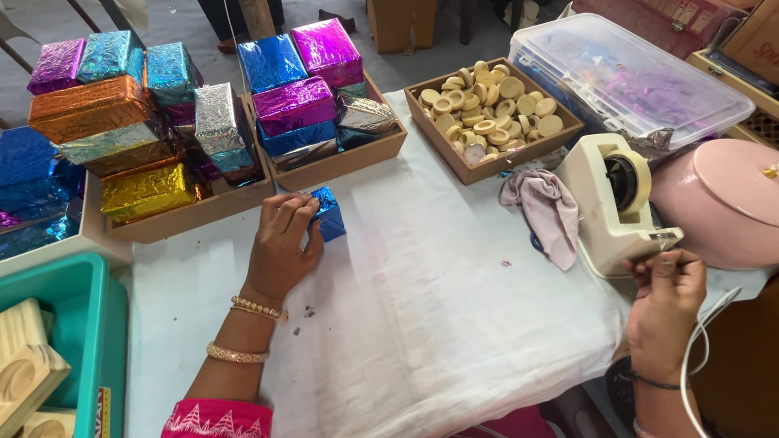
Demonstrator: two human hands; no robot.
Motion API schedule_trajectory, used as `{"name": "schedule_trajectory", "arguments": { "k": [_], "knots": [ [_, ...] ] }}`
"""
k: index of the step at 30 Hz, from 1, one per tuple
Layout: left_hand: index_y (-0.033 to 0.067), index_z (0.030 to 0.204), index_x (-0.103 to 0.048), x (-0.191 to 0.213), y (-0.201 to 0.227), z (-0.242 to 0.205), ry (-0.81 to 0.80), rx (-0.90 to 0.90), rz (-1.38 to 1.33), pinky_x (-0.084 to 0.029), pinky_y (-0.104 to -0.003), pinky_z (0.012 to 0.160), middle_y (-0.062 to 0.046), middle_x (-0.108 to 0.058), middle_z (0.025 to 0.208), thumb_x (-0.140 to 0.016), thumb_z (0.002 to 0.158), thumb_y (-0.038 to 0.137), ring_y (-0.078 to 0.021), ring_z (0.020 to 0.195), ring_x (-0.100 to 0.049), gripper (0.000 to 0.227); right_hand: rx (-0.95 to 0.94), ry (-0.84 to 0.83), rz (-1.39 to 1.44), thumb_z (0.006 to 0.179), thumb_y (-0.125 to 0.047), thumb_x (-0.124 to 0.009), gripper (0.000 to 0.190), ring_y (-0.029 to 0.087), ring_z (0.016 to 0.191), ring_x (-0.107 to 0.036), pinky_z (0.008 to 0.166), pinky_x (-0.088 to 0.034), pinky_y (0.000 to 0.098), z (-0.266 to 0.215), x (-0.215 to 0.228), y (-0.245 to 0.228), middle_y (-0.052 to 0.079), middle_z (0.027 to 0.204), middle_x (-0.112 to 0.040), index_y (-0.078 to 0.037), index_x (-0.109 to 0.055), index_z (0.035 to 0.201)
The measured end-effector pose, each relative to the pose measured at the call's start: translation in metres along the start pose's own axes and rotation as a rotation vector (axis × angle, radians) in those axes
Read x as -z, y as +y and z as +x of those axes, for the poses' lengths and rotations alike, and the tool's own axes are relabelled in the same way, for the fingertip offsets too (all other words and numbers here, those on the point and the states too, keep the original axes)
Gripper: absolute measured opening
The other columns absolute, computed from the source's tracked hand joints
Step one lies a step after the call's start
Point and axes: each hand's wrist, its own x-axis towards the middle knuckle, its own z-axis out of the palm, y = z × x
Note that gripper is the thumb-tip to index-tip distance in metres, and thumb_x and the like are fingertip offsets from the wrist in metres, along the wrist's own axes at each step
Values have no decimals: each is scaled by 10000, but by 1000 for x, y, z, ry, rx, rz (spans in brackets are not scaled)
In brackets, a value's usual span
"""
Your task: Wrapping soap bars or wooden blocks in foil and decorative paper at a workstation.
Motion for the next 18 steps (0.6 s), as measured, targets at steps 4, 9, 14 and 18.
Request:
{"name": "schedule_trajectory", "arguments": {
  "k": [4,9,14,18],
  "knots": [
    [-4,1158,-650,-2,-1,0,-2,5,5,-544,-421,970,-118,-654,1146,-728,830,-37,-343,1129,-608,339,20,16,-113,1206,-132,-560,128,93,911,-541,939,-583,336,-5,-15,1,24,1018,-531,-52,-461,1194],
    [-7,1163,-649,1,1,0,0,1,-17,-551,-434,959,-132,-651,1156,-719,842,-41,-348,1126,-603,330,141,-32,-475,1250,-93,-507,197,69,896,-545,947,-580,301,-12,-29,-11,36,1040,-493,16,-398,1127],
    [-4,1169,-650,0,3,-1,-10,17,-15,-560,-428,960,-128,-649,1161,-715,850,-33,-351,1137,-604,326,121,-101,-512,1247,-96,-512,173,87,932,-572,967,-557,293,-20,-20,-8,55,1044,-527,16,-417,1155],
    [3,1194,-639,-1,2,-2,-24,25,-11,-561,-423,974,-129,-635,1174,-710,860,-21,-351,1162,-600,343,151,-128,-406,1214,-100,-547,146,101,896,-614,908,-551,258,-32,-44,-14,51,1000,-584,-11,-451,1147]
  ]
}}
